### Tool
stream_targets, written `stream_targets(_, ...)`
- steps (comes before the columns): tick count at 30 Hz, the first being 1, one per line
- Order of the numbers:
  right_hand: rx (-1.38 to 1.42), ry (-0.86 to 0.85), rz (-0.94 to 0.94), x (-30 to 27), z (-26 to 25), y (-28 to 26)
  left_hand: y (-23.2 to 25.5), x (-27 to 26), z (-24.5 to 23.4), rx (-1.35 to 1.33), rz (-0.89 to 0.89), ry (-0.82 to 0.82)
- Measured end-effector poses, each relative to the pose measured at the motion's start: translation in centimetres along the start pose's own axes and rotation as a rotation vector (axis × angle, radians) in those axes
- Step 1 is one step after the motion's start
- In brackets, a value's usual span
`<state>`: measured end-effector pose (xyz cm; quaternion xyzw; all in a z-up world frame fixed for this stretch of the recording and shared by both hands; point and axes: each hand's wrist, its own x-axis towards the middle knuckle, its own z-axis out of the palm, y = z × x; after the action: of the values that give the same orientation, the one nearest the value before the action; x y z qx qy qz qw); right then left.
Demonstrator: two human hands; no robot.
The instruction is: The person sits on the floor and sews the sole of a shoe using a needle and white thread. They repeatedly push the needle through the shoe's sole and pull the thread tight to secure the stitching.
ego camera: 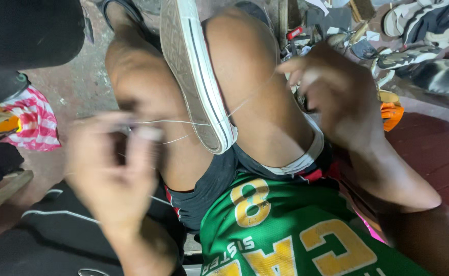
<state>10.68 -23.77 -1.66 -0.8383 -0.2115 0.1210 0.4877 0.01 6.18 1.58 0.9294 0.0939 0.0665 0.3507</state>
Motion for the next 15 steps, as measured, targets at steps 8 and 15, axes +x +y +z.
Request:
stream_targets(8, -0.044, -0.284, -0.060, -0.9, 2.9, -2.2, 1.9, 1.9, 2.7, -0.076, 0.095, -0.294)
stream_targets(15, -0.036, -0.282, -0.086, -0.4, 3.3, -2.4, 1.5, 1.7, 2.9, -0.053, 0.130, -0.293)
